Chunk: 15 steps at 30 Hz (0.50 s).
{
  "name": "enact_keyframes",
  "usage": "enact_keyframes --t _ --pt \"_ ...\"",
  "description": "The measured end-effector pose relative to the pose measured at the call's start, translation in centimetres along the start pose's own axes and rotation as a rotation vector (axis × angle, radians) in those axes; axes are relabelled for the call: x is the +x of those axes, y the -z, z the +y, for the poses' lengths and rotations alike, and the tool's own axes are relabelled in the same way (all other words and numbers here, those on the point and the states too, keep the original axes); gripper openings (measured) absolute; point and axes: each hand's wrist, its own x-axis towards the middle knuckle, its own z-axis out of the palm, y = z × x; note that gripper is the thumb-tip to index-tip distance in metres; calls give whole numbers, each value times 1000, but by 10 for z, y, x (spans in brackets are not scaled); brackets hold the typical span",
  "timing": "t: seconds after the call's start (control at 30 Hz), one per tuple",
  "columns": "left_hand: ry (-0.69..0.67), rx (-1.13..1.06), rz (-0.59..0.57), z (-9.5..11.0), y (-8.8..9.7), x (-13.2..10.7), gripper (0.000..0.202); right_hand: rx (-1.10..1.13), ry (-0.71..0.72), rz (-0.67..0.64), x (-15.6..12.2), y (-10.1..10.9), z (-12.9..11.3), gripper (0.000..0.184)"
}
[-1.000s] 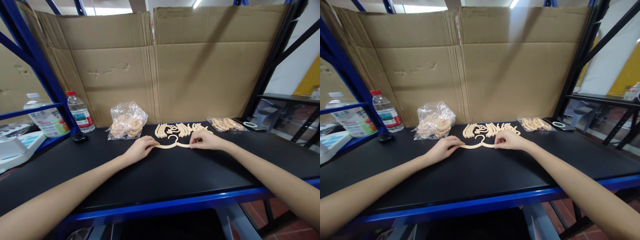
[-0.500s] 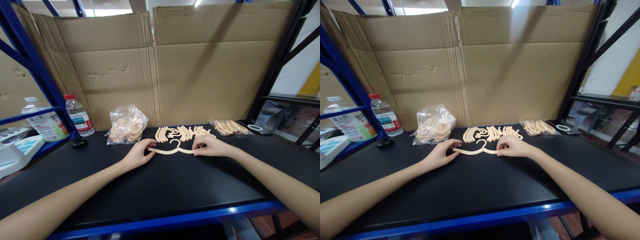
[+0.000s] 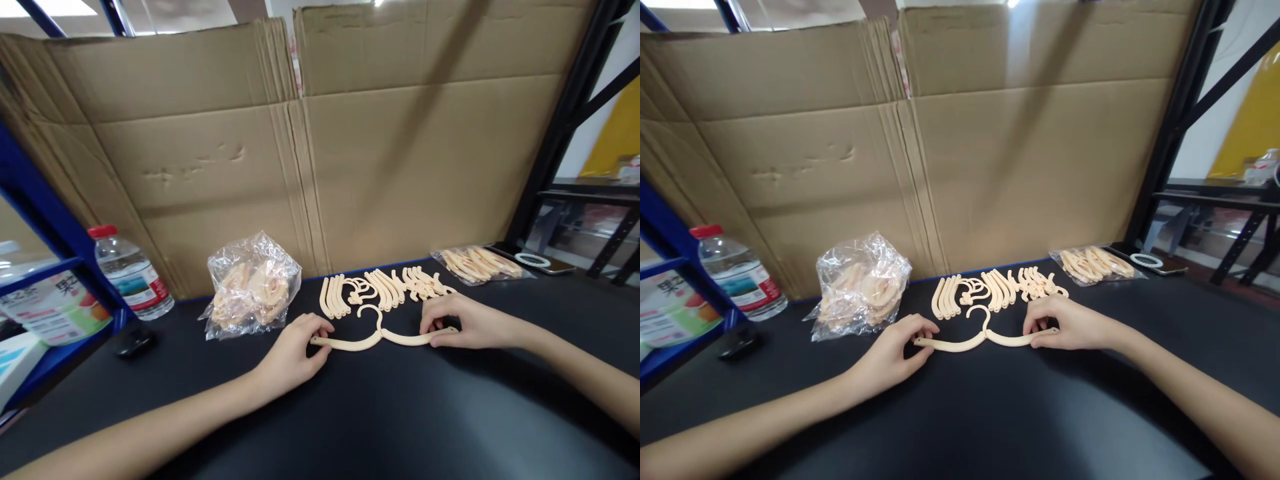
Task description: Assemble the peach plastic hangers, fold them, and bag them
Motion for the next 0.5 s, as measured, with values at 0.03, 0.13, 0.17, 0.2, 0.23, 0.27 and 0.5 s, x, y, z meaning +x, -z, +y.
enact_keyframes --t 0.03,0.13,0.17,0.2,0.23,0.27,0.5 --pt "13 -12 5 0 0 0 19 9 -4 -4 1 0 0 12" --pt "41 -45 6 0 -1 0 15 28 -4 -8 3 1 1 10" --pt "41 -49 0 -1 -1 0 14 29 -3 -1 3 0 0 9" --pt "39 -51 -7 -1 -1 1 13 23 -4 15 3 0 0 8" --pt "39 -50 -12 -1 0 1 13 11 -8 37 2 -1 -1 8" --pt "38 -44 -15 -1 0 2 13 -4 -11 63 2 -3 -2 7" --pt "53 2 -52 8 2 6 11 29 61 207 -12 -19 5 9"
